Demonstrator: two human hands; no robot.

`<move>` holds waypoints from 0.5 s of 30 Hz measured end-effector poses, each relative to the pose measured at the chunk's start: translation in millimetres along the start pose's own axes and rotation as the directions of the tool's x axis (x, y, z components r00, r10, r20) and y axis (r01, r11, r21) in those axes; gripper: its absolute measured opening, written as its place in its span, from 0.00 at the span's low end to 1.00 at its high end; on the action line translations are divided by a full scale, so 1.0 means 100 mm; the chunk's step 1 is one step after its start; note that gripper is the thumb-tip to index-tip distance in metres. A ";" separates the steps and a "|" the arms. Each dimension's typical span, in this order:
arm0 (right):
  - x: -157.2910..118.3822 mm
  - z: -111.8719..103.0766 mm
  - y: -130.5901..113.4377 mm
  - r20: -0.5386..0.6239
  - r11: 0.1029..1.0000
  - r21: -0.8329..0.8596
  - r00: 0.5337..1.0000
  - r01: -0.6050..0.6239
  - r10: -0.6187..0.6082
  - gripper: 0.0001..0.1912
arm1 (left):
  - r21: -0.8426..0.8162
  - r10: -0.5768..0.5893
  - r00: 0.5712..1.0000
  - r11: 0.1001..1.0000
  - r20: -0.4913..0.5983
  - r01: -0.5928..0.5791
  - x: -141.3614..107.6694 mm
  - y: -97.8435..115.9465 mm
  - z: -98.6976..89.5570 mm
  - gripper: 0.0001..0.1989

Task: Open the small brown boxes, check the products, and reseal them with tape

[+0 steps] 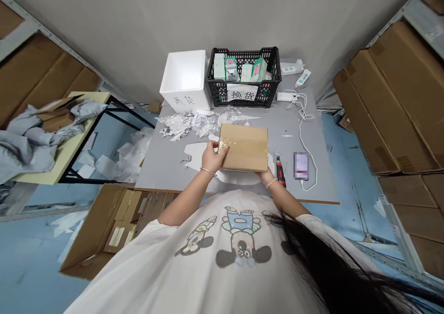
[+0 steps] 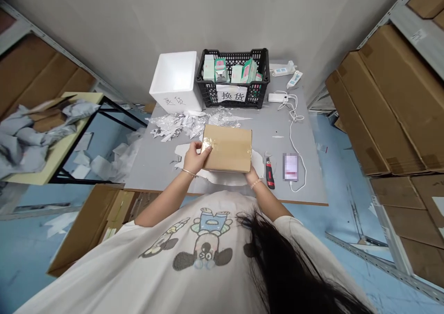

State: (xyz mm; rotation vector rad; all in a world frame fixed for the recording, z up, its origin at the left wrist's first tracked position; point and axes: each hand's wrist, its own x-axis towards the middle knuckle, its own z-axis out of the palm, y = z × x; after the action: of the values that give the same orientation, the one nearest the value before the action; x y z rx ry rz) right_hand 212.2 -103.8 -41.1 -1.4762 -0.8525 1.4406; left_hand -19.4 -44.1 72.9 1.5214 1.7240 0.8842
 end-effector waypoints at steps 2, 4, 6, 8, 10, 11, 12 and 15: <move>0.08 0.01 -0.03 0.005 0.995 0.057 0.996 -0.088 0.088 0.37 | 0.014 -0.051 0.999 0.999 -0.016 0.051 0.06 -0.04 -0.01 0.21; 0.13 -0.04 -0.10 0.032 0.986 0.064 0.988 -0.152 0.151 0.37 | -0.007 -0.098 0.995 0.995 -0.022 0.097 0.15 -0.15 -0.01 0.21; 0.12 -0.10 -0.24 0.007 0.990 0.002 0.990 -0.142 0.142 0.39 | -0.060 -0.130 0.991 0.990 -0.017 0.129 0.22 -0.28 -0.02 0.22; 0.04 -0.11 -0.43 -0.098 0.988 -0.149 0.995 -0.025 0.011 0.39 | -0.137 -0.146 0.989 0.980 0.002 0.145 0.26 -0.39 -0.02 0.22; -0.11 -0.05 -0.68 -0.159 0.900 -0.397 0.952 0.180 -0.260 0.39 | -0.192 -0.150 0.989 0.970 0.012 0.149 0.25 -0.42 0.01 0.22; -0.19 0.01 -0.80 -0.126 0.798 -0.531 0.904 0.285 -0.408 0.40 | -0.209 -0.150 0.989 0.967 0.003 0.147 0.23 -0.40 0.03 0.22; -0.27 0.08 -0.92 -0.048 0.678 -0.636 0.858 0.368 -0.511 0.40 | -0.223 -0.146 0.989 0.965 -0.009 0.141 0.19 -0.37 0.07 0.21; -0.43 0.23 -1.17 0.185 0.403 -0.790 0.806 0.462 -0.562 0.33 | -0.306 -0.088 0.996 0.948 0.020 0.089 0.08 -0.18 0.21 0.22</move>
State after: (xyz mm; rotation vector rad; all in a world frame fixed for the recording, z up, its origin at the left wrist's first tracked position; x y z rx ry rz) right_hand 197.2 -96.2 84.7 -1.6552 -1.8808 0.4315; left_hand -12.3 -36.9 45.9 1.2305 1.5525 1.0449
